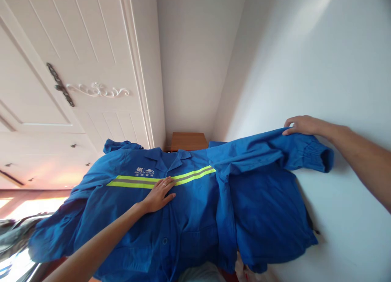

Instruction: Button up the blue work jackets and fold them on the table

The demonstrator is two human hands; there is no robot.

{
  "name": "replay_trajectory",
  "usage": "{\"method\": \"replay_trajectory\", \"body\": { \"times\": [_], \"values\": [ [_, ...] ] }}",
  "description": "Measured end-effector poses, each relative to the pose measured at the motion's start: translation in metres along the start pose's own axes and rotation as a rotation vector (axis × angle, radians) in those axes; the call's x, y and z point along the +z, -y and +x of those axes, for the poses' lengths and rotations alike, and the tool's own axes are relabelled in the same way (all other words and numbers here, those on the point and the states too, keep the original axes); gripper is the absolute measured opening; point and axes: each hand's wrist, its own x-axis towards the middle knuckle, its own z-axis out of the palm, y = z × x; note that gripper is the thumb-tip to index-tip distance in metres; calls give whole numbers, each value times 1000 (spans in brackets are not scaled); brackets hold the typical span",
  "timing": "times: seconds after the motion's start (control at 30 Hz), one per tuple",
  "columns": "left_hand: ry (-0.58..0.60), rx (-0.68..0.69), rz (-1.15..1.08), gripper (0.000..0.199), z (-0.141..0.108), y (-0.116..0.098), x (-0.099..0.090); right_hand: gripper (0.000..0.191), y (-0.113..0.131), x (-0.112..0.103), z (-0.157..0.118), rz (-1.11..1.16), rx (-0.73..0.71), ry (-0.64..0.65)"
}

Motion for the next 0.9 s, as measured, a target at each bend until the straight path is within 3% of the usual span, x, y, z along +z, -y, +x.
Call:
{"method": "replay_trajectory", "body": {
  "times": [0.07, 0.1, 0.13, 0.2, 0.27, 0.33, 0.4, 0.53, 0.6, 0.77, 0.83, 0.9],
  "values": [
    [16, -2, -4, 53, -1, 2, 1, 18, 1, -7, 1, -259, 39, 34],
    [22, -2, -6, 53, -1, 3, 1, 8, 3, -10, 1, -362, -14, 17],
    [25, -1, -8, 53, 0, 4, 1, 5, 6, -11, 0, -442, -107, -83],
    [25, 0, -16, 52, 0, 5, 1, 21, 15, -6, -4, -496, -367, -226],
    [24, -2, -24, 51, 0, 6, 2, 23, 23, 10, -10, -436, -587, -151],
    [36, -5, -29, 52, 1, 6, 2, 15, 33, 38, -18, -300, -679, 33],
    [63, -9, -32, 53, 1, 7, 2, 19, 45, 71, -30, -135, -653, 107],
    [148, -18, -52, 56, 2, 9, -2, 37, 74, 130, -60, 51, -650, -38],
    [180, -7, -69, 57, 2, 10, -6, 35, 82, 147, -69, 70, -635, 1],
    [206, -30, -31, 52, -1, -5, -23, 23, 70, 151, -53, -83, -204, 242],
    [156, -98, 28, 47, -4, -20, -31, 25, 74, 142, -42, -102, -172, 228],
    [67, -203, 80, 42, -8, -36, -38, 29, 96, 132, -38, -31, -209, 145]
  ]
}}
